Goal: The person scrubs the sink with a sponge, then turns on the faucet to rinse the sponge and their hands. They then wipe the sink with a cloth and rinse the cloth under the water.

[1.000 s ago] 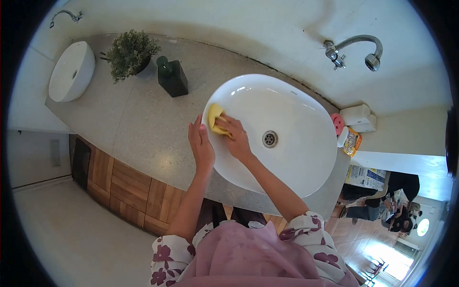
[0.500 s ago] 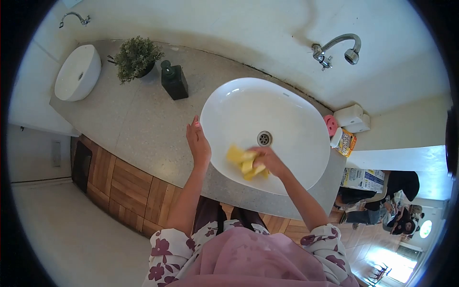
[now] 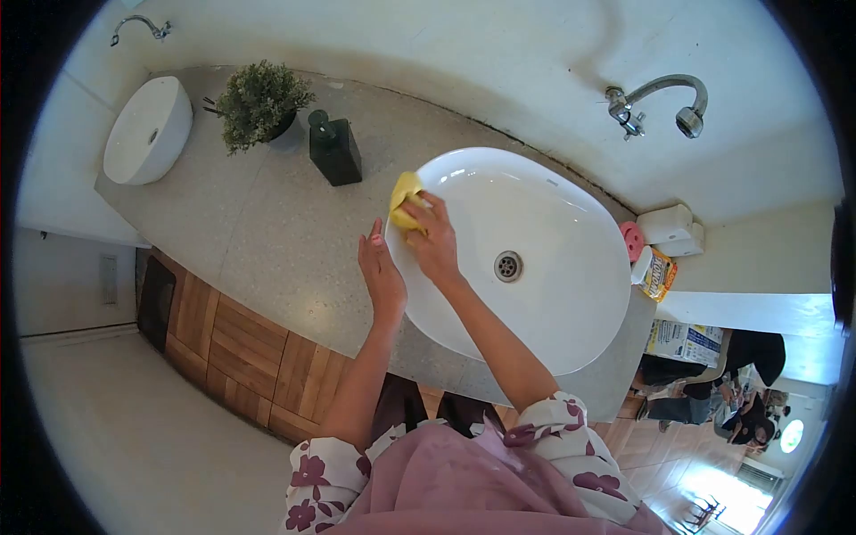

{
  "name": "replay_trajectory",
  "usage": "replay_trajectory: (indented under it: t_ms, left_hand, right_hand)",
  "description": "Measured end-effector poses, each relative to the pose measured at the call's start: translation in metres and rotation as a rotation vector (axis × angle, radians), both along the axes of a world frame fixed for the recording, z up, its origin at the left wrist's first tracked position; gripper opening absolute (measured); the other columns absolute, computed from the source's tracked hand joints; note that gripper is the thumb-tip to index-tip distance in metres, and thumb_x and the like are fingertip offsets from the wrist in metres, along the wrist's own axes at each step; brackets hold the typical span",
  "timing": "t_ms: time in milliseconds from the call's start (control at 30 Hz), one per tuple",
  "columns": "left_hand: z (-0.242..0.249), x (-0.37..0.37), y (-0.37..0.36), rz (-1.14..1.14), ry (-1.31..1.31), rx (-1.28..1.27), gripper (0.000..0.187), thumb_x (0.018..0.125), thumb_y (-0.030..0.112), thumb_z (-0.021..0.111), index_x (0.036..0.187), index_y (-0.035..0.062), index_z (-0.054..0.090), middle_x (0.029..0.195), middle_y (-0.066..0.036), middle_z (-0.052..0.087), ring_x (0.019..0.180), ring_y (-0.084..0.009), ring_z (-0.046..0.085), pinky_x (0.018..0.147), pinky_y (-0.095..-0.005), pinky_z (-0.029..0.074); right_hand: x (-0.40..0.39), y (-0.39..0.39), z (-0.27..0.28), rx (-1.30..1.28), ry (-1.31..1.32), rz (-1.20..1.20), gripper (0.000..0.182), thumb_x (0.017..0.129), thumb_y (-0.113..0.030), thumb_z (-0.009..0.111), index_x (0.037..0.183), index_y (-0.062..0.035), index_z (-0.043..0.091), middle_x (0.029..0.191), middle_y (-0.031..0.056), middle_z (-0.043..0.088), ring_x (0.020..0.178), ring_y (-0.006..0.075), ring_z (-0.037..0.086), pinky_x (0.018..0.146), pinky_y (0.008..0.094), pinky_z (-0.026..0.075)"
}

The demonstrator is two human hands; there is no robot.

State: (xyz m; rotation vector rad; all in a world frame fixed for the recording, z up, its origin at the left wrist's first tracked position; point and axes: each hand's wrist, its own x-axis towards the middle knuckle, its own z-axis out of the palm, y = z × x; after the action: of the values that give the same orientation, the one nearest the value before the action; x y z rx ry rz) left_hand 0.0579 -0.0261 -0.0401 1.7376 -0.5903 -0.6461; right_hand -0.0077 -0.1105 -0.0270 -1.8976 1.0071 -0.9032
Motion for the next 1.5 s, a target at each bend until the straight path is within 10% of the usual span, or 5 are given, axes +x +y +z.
replay_trajectory:
  t_ms: [500, 667, 867, 1133, 1500]
  left_hand:
    - [0.017, -0.005, 0.001, -0.001, -0.318, 0.219, 0.059, 0.093, 0.037, 0.05, 0.14, 0.0043, 0.034, 0.144, -0.021, 0.031, 0.138, -0.0358, 0.019, 0.111, -0.0472, 0.019]
    - [0.013, -0.001, 0.001, -0.002, -0.249, 0.218, 0.057, 0.091, 0.025, 0.055, 0.141, 0.0067, 0.033, 0.145, -0.021, 0.029, 0.138, -0.0362, 0.018, 0.111, -0.0478, 0.018]
    - [0.011, -0.002, 0.001, -0.001, -0.259, 0.219, 0.054, 0.093, 0.025, 0.053, 0.141, 0.0087, 0.035, 0.145, -0.022, 0.029, 0.138, -0.0364, 0.018, 0.111, -0.0478, 0.018]
    - [0.015, -0.002, 0.002, -0.007, -0.177, 0.143, 0.051, 0.094, 0.025, 0.051, 0.139, 0.009, 0.037, 0.146, -0.023, 0.026, 0.139, -0.0354, 0.016, 0.111, -0.0471, 0.018]
    - [0.017, -0.003, 0.001, 0.008, -0.267, 0.255, 0.051, 0.094, 0.026, 0.05, 0.139, 0.0075, 0.037, 0.144, -0.022, 0.03, 0.139, -0.035, 0.017, 0.111, -0.0478, 0.018]
  right_hand:
    - [-0.172, 0.04, 0.032, 0.697, 0.323, 0.6, 0.036, 0.061, 0.004, 0.05, 0.093, -0.0006, 0.069, 0.111, 0.0119, 0.062, 0.11, 0.0233, 0.053, 0.095, 0.0312, 0.042]
    - [-0.252, 0.004, 0.03, 0.356, 0.686, 0.744, 0.036, 0.06, 0.004, 0.05, 0.088, -0.0043, 0.07, 0.107, 0.0086, 0.064, 0.105, 0.0235, 0.056, 0.09, 0.0321, 0.045]
    - [-0.276, -0.049, 0.022, 0.491, 0.241, 0.046, 0.043, 0.065, 0.002, 0.053, 0.103, -0.0114, 0.068, 0.104, 0.0086, 0.063, 0.102, 0.026, 0.057, 0.094, 0.0372, 0.043]
    - [-0.204, -0.044, -0.042, -0.261, 0.502, -0.324, 0.047, 0.068, 0.001, 0.061, 0.111, -0.0158, 0.064, 0.124, 0.014, 0.051, 0.111, 0.0326, 0.047, 0.096, 0.042, 0.041]
    - [-0.183, 0.026, -0.008, 0.03, 0.402, 0.502, 0.03, 0.063, 0.002, 0.058, 0.086, -0.0139, 0.07, 0.111, 0.0027, 0.063, 0.102, 0.0255, 0.053, 0.091, 0.0372, 0.042]
